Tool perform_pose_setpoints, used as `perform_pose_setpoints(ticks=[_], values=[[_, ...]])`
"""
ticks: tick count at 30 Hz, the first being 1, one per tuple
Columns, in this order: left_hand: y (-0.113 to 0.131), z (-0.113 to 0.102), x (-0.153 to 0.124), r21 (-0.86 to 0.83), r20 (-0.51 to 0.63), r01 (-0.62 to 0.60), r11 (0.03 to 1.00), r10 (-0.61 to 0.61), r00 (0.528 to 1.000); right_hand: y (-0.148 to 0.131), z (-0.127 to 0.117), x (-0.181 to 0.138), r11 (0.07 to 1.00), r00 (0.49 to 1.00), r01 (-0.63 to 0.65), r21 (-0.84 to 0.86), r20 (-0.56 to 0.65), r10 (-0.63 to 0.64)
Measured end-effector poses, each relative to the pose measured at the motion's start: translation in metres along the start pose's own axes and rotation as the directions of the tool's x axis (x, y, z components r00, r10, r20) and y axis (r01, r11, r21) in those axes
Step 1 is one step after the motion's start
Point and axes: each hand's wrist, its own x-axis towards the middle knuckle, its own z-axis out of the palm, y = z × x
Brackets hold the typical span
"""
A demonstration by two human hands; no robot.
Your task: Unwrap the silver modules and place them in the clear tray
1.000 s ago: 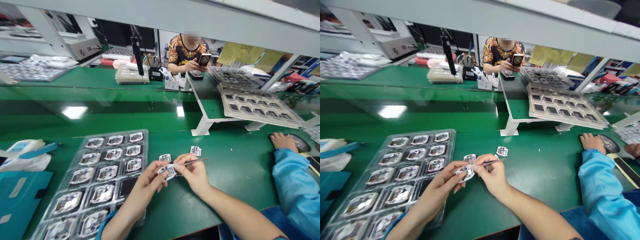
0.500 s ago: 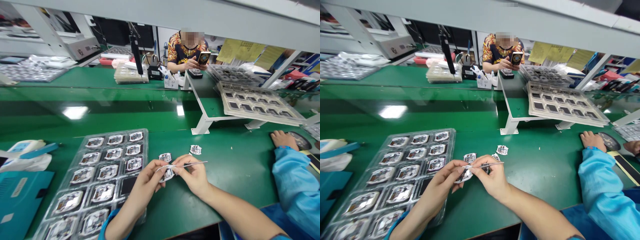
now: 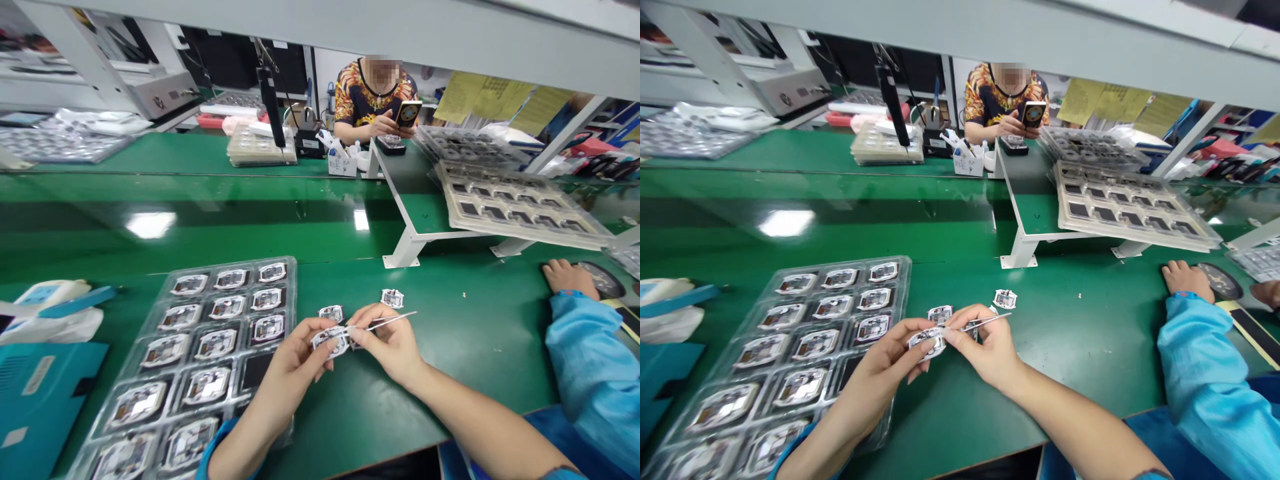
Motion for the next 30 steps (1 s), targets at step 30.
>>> perform_pose_setpoints(ticks=[30], values=[[-0.011, -0.002, 0.001, 0.167, 0.044, -0.155, 0.974, 0.150, 0.988, 0.000, -0.004, 0.007, 0.958, 0.959, -0.278, 0.072, -0.043, 0.282]])
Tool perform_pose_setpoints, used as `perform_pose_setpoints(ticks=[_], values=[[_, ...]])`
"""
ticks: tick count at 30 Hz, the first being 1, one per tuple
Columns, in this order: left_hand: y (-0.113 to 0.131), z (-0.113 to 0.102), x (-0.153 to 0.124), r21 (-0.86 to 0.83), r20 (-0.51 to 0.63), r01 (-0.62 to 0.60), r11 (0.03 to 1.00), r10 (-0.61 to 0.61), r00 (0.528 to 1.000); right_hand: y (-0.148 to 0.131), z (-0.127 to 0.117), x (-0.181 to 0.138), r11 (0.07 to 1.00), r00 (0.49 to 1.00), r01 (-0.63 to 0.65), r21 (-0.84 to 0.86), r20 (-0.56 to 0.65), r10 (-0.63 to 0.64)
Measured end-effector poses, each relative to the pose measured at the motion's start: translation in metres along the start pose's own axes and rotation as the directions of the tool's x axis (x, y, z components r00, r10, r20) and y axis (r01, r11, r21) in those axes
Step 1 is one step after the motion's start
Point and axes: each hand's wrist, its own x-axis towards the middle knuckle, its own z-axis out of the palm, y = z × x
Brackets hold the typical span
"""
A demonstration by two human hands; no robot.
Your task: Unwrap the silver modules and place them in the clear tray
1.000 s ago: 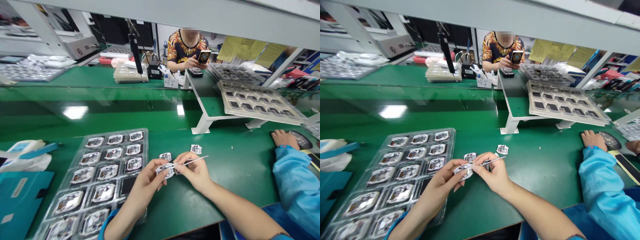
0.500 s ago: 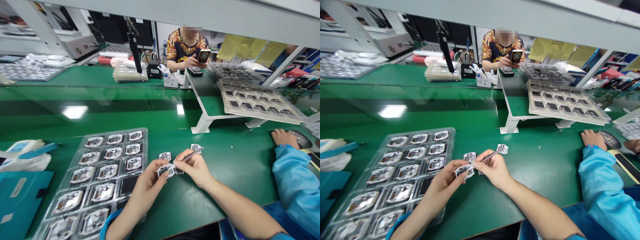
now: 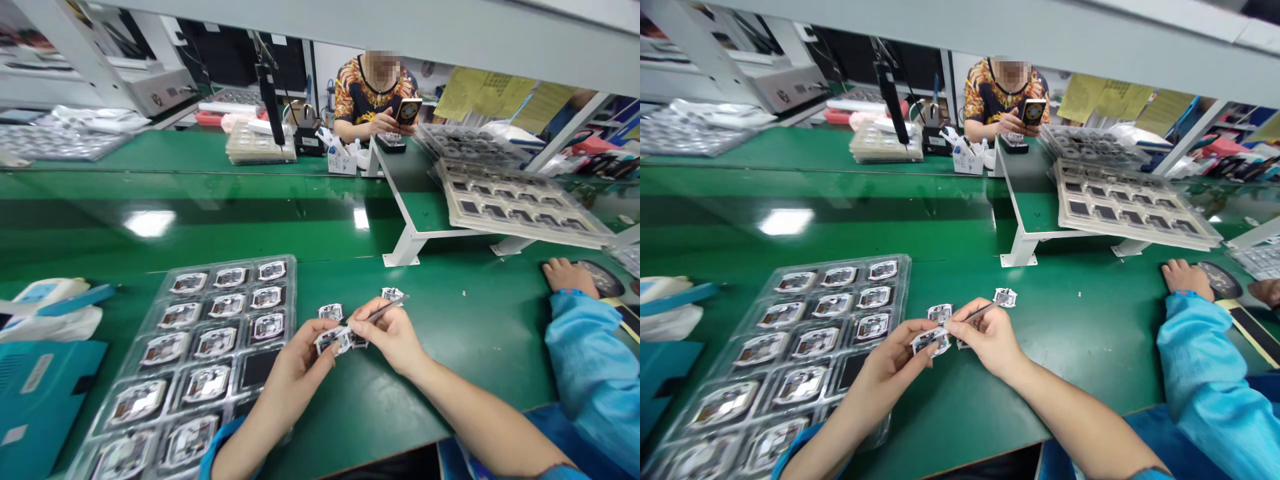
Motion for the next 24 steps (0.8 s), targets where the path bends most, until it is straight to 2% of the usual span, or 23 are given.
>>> perform_pose_setpoints(ticks=[14, 24], values=[[0.0070, -0.0001, -0.0011, -0.072, -0.021, 0.046, 0.996, -0.048, 0.999, 0.0020, -0.0007, -0.0020, 0.996, 0.997, 0.066, -0.056, 0.039, -0.064], [0.0019, 0.0003, 0.0019, -0.082, -0.080, 0.071, 0.994, -0.077, 0.994, 0.0062, 0.0054, -0.0070, 0.985, 0.990, 0.138, -0.100, -0.012, -0.140]])
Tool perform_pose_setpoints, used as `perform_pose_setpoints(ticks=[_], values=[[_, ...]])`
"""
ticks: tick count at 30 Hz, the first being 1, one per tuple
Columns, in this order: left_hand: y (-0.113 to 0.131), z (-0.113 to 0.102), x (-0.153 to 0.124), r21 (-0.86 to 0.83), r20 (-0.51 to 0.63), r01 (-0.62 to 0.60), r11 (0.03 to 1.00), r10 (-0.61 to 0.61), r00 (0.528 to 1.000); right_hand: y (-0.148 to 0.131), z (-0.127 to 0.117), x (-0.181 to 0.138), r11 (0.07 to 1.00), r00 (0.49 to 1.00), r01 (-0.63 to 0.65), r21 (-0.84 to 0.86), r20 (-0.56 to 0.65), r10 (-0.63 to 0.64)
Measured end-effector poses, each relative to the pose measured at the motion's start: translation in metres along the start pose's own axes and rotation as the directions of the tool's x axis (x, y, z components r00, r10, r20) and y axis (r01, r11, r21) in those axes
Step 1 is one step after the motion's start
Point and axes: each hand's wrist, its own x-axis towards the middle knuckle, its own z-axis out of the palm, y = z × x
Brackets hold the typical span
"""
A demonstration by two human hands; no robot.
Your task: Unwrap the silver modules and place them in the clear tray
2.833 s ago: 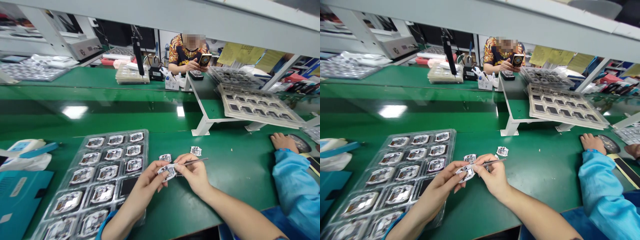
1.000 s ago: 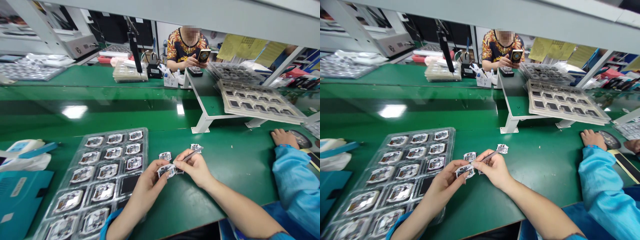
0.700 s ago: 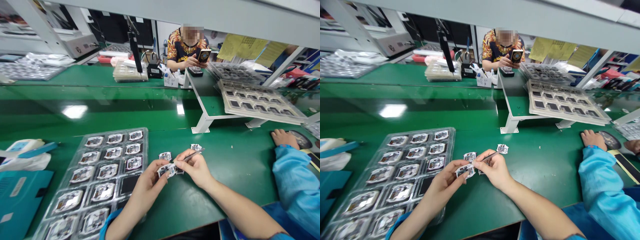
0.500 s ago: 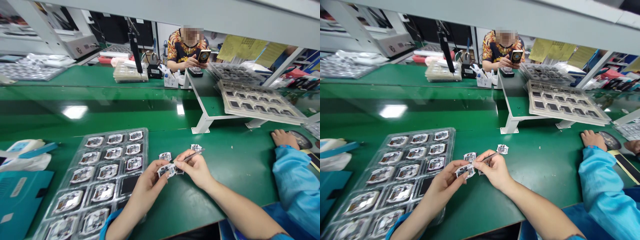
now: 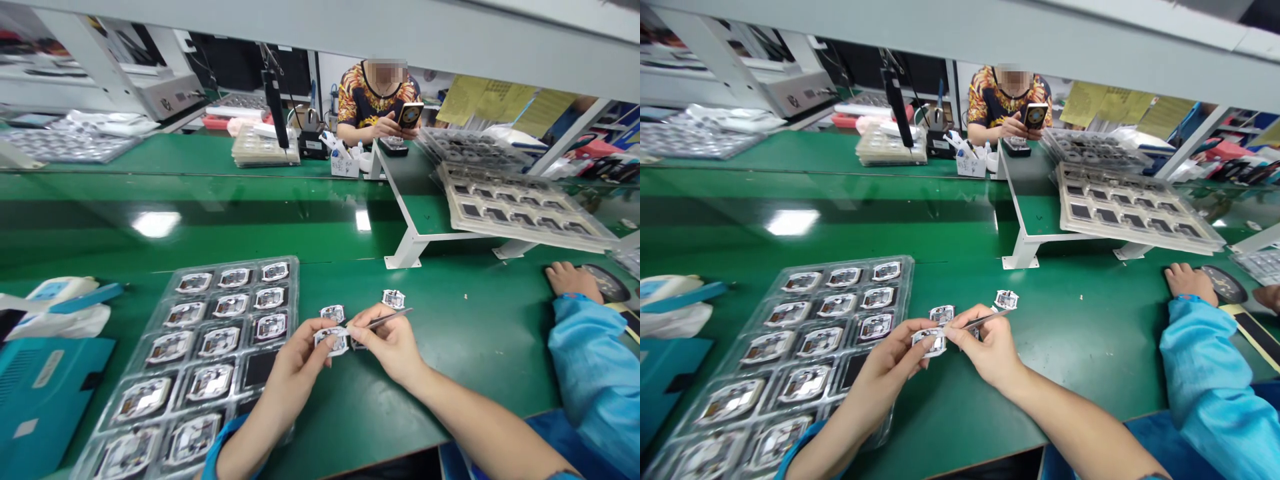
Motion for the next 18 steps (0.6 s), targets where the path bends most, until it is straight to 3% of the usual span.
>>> perform_pose_setpoints(ticks=[6, 12, 18], values=[[-0.0007, 0.0007, 0.0000, 0.010, -0.046, 0.009, 1.000, -0.008, 0.999, -0.0050, 0.0061, -0.0079, 0.989, 0.993, 0.116, -0.095, 0.010, -0.116], [0.0026, 0.0035, -0.0016, -0.125, -0.021, 0.067, 0.990, -0.070, 0.997, -0.0078, 0.0011, -0.0057, 0.955, 0.976, 0.212, -0.207, -0.011, -0.219], [0.0068, 0.0053, -0.0036, -0.164, 0.008, 0.069, 0.984, -0.069, 0.998, -0.0057, -0.0026, -0.0006, 0.976, 0.994, 0.111, -0.185, 0.037, -0.106]])
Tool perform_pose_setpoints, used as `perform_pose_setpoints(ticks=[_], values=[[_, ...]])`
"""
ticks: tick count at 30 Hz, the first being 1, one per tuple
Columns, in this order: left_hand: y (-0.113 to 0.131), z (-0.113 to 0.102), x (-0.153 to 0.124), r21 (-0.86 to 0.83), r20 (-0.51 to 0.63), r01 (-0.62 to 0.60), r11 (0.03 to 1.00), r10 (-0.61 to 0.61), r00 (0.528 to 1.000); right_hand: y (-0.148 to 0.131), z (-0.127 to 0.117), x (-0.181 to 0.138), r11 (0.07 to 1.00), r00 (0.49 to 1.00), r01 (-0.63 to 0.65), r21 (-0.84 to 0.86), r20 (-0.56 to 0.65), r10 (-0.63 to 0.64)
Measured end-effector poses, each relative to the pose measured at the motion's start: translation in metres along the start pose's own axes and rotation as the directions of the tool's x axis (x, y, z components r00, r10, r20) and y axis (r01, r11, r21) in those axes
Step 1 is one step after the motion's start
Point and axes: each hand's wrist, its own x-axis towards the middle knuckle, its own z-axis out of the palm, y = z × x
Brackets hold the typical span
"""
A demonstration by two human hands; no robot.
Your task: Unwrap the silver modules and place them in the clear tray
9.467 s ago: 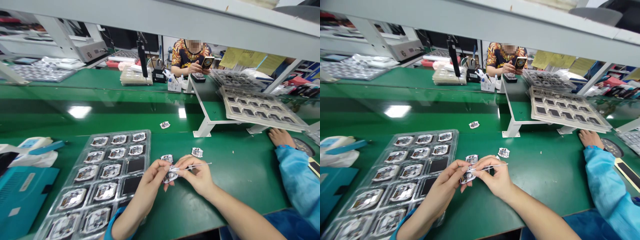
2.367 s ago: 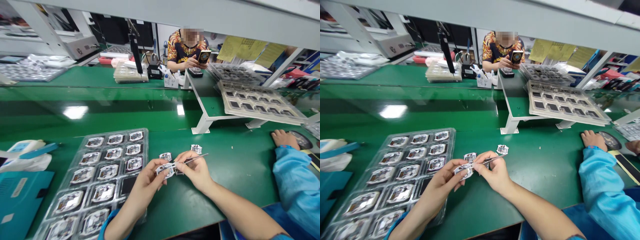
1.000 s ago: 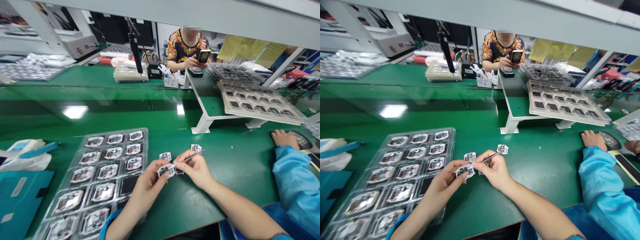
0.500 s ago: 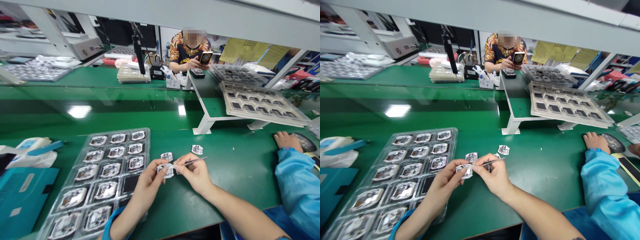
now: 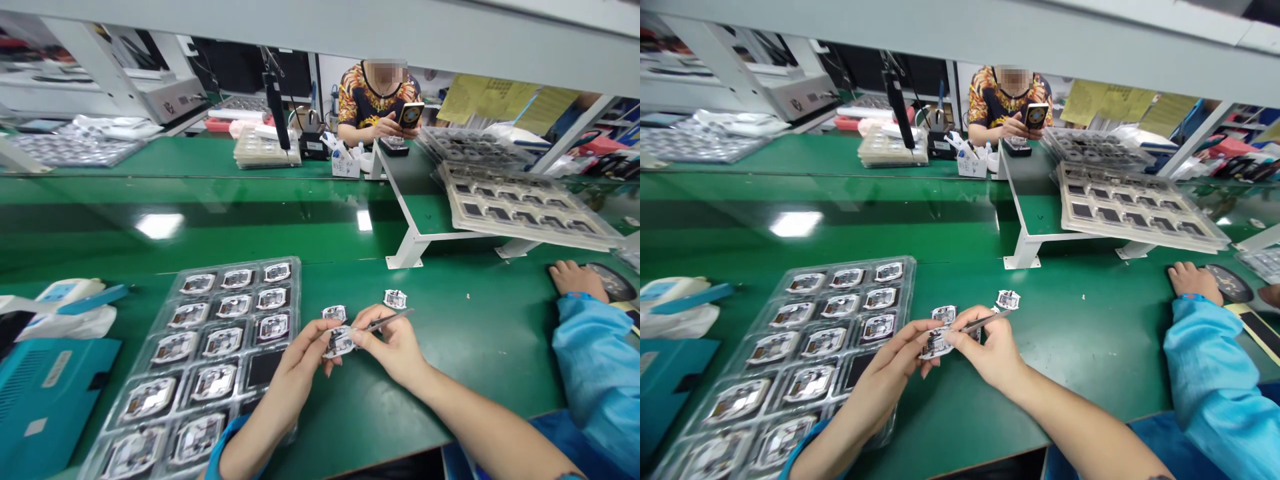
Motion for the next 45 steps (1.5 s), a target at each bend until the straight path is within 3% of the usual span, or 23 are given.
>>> perform_pose_setpoints(ticks=[5, 11, 15, 23, 45], values=[[0.0009, -0.0001, -0.0008, 0.012, 0.019, 0.012, 1.000, -0.012, 1.000, 0.0025, 0.0002, 0.0010, 1.000, 1.000, -0.014, -0.026, 0.021, 0.014], [0.0000, -0.0008, -0.0020, -0.002, 0.032, 0.024, 1.000, -0.024, 0.999, 0.0038, -0.0024, 0.0046, 0.975, 0.978, -0.196, 0.104, 0.086, 0.188], [-0.0017, -0.0022, -0.0016, 0.000, 0.042, -0.008, 1.000, 0.008, 0.999, 0.0037, -0.0020, 0.0042, 0.981, 0.986, -0.164, 0.105, 0.018, 0.163], [-0.0068, -0.0042, 0.0022, 0.074, 0.097, -0.085, 0.994, 0.078, 0.992, 0.0064, 0.0004, 0.0025, 0.973, 0.981, -0.193, 0.123, 0.020, 0.192], [-0.0064, -0.0098, -0.0011, 0.240, 0.145, -0.108, 0.965, 0.075, 0.987, 0.0038, -0.0019, 0.0062, 0.947, 0.971, -0.239, 0.213, 0.036, 0.237]])
